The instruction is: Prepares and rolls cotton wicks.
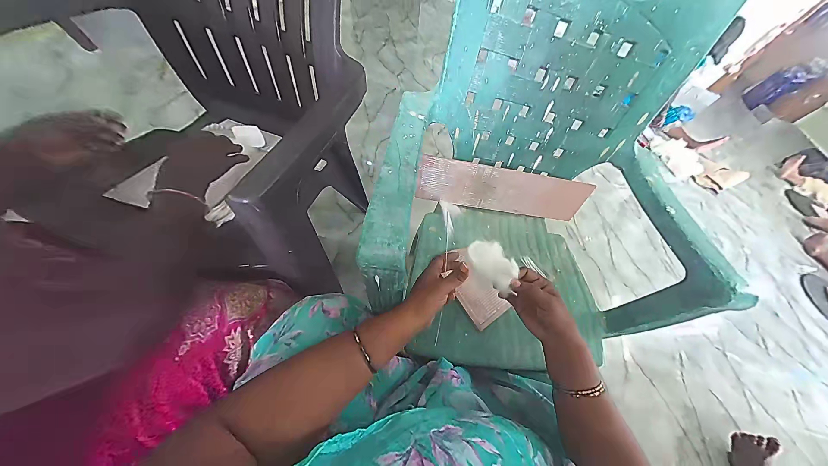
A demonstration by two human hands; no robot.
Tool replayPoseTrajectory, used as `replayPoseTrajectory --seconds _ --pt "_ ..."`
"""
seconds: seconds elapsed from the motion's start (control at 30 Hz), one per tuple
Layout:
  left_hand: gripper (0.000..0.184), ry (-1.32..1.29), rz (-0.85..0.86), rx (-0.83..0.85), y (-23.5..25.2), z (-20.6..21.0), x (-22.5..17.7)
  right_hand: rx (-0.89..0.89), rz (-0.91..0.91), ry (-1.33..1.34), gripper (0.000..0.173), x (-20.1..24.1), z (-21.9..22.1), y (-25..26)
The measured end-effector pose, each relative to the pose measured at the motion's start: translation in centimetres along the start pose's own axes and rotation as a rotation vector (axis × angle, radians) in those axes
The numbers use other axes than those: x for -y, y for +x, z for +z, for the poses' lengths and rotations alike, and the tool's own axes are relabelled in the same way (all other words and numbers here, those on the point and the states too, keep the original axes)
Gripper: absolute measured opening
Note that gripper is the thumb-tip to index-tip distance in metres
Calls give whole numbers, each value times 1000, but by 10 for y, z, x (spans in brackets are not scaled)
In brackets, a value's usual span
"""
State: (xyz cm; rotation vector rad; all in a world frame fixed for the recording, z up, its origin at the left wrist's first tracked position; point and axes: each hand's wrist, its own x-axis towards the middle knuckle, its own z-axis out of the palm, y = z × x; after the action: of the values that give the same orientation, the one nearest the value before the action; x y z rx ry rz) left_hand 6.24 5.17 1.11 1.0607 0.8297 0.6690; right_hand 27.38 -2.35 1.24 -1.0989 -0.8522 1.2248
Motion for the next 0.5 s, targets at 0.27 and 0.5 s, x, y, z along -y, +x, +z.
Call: replayPoseTrajectory --seconds 0.27,0.5 --pt "32 154 -53 96 -2 0 15 73 161 -211 11 -14 11 -20" --pt "28 206 19 -80 -10 14 4 -10 65 -335 36 4 7 -21"
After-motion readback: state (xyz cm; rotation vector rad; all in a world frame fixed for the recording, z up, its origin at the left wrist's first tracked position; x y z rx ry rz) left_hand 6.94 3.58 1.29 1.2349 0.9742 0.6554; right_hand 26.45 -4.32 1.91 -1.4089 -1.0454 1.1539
